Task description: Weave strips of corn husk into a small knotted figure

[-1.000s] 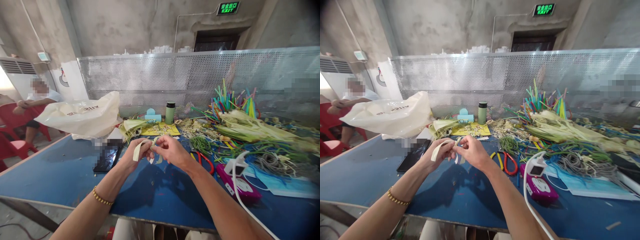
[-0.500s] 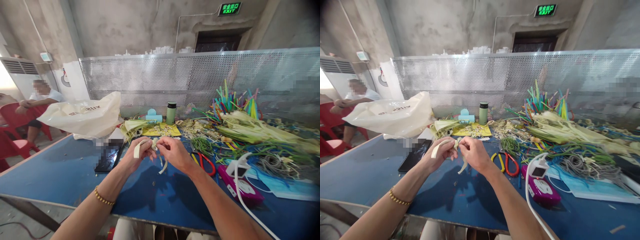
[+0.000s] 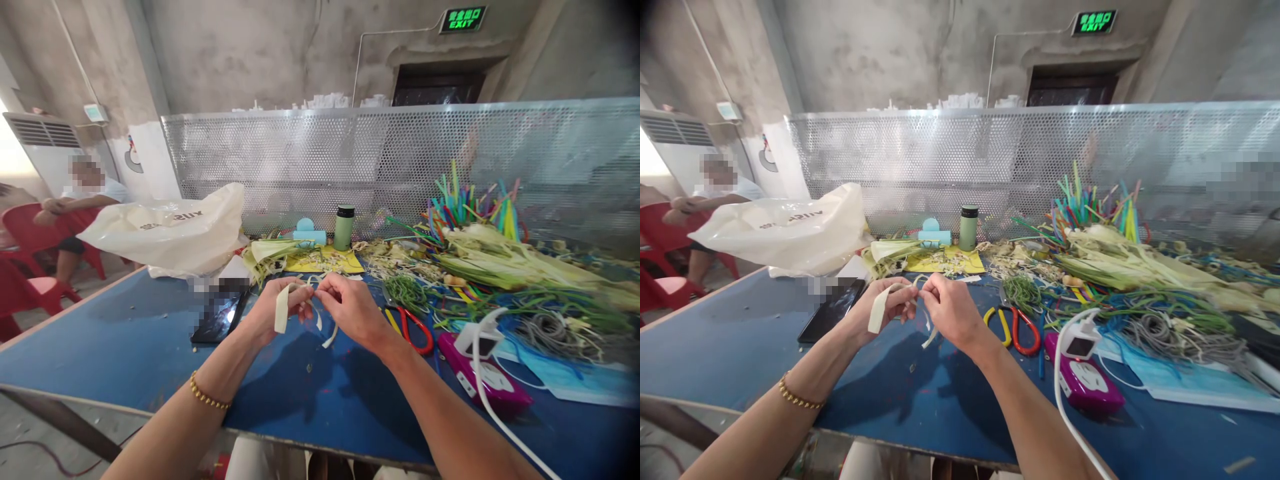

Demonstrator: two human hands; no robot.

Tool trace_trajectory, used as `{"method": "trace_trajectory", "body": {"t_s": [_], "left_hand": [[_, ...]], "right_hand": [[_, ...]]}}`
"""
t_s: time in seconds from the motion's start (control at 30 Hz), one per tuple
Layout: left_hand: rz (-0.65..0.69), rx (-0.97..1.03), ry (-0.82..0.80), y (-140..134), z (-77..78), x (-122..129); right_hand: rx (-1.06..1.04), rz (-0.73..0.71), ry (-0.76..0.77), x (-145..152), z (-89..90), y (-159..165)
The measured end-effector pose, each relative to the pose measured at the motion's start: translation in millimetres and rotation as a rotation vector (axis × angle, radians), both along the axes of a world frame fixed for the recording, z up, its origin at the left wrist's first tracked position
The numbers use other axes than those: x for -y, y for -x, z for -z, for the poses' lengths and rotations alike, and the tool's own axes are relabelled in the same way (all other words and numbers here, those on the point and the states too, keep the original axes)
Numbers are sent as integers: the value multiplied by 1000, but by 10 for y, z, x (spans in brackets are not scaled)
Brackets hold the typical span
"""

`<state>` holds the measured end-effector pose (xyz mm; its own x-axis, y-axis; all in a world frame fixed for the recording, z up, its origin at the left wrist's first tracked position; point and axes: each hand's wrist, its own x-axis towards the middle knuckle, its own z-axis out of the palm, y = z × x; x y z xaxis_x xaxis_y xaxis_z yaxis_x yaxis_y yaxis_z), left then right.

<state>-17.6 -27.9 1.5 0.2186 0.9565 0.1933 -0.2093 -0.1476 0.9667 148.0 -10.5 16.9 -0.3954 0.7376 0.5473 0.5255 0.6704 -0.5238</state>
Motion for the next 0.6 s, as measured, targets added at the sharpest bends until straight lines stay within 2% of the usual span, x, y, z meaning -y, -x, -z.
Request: {"method": "trace_trajectory", "body": {"t_s": [0.17,0.33,0.47,0.6], "left_hand": [[-38,-36,26,-6,-54,33],[61,-85,-34,8,-50,59],[127,-161,-86,-7,-30,83],[165,-100,-48,-20,-5,81]], "right_hand": [[-20,38,2,-31,-11,-39],[-41,-40,92,-62,-55,-90],[-171,-120,247,-75,-42,-72],[-330,-160,328,-48,-25,-18]]}}
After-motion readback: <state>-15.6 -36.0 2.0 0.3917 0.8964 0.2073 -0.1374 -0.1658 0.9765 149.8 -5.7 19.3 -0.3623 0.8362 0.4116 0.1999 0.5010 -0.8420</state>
